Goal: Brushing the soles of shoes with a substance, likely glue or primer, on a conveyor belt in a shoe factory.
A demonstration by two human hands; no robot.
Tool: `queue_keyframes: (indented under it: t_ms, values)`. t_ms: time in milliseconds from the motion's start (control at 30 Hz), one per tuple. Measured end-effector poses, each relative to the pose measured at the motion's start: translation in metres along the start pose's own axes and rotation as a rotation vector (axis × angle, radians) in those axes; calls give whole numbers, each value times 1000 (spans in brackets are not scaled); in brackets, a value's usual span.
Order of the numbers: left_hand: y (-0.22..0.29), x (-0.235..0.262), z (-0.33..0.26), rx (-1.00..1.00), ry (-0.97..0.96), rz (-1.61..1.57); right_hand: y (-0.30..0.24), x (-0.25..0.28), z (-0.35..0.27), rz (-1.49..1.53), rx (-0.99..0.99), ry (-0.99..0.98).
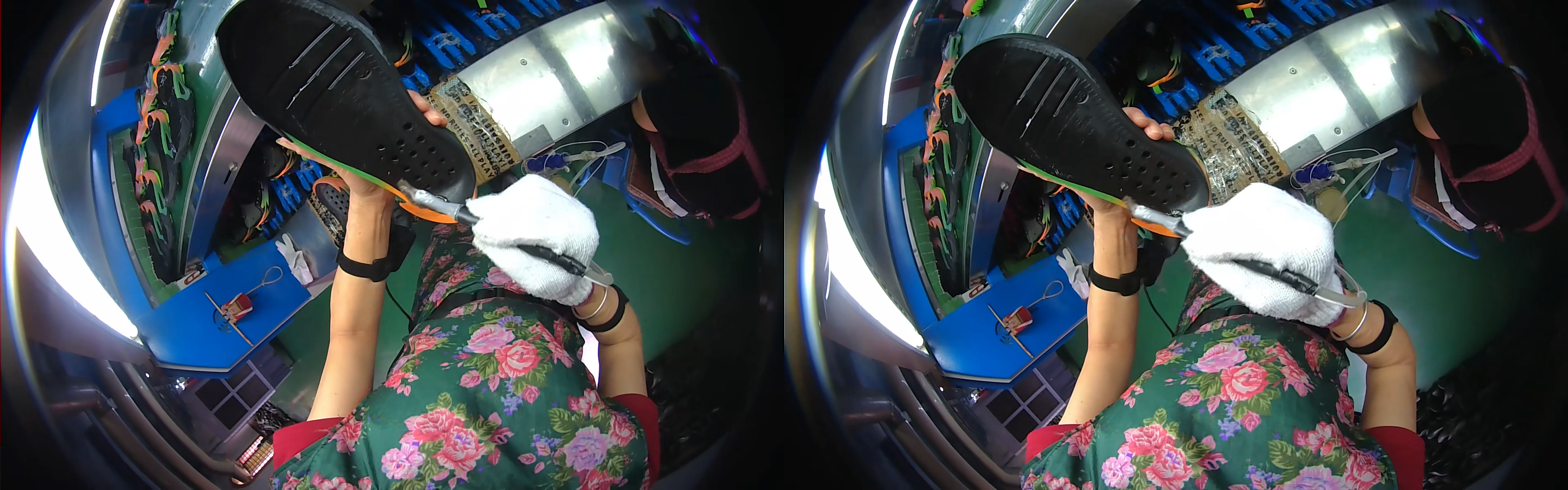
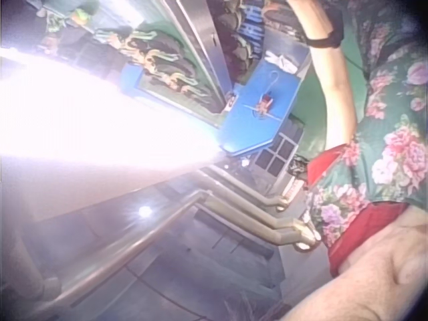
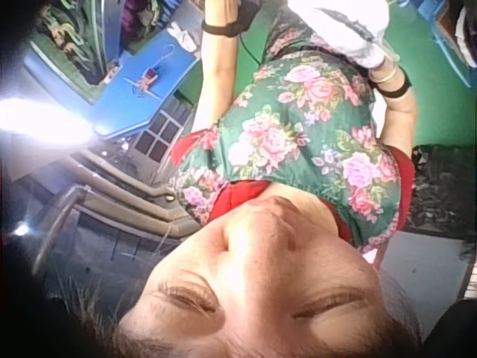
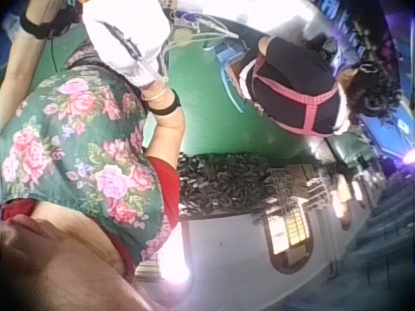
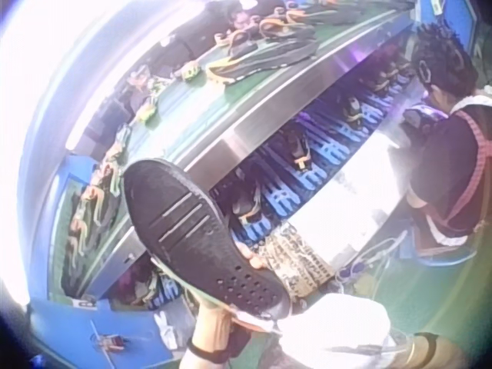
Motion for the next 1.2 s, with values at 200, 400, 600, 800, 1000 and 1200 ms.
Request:
queue_keyframes:
  t_ms: [200, 400, 600, 800, 1000, 1200]
  values:
    - [-11, 3, 4, 29, 24, -103, 11, -11, -8, 145, -91, 3]
    - [-13, -8, 6, 18, -24, -96, 29, 4, -16, 70, -220, 64]
    - [-23, -7, 3, 158, -44, -113, 26, -14, -12, 293, -166, -124]
    - [-32, -6, 0, 236, 87, -127, 12, -9, -11, -90, 227, -102]
    - [-34, 12, -9, 321, 165, -31, 13, -23, -14, 408, 143, -333]
    - [-49, 23, -24, 576, 149, -101, 11, -46, -23, 111, 387, -443]
Point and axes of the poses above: each hand's wrist, its own z-axis towards the middle knuckle, its own x-axis out of the back of the hand, y = z × x, the point moved 8 cm from there along z, towards the middle knuckle, and after that the axes turned 14 degrees about -z, right-handed, at the moved point
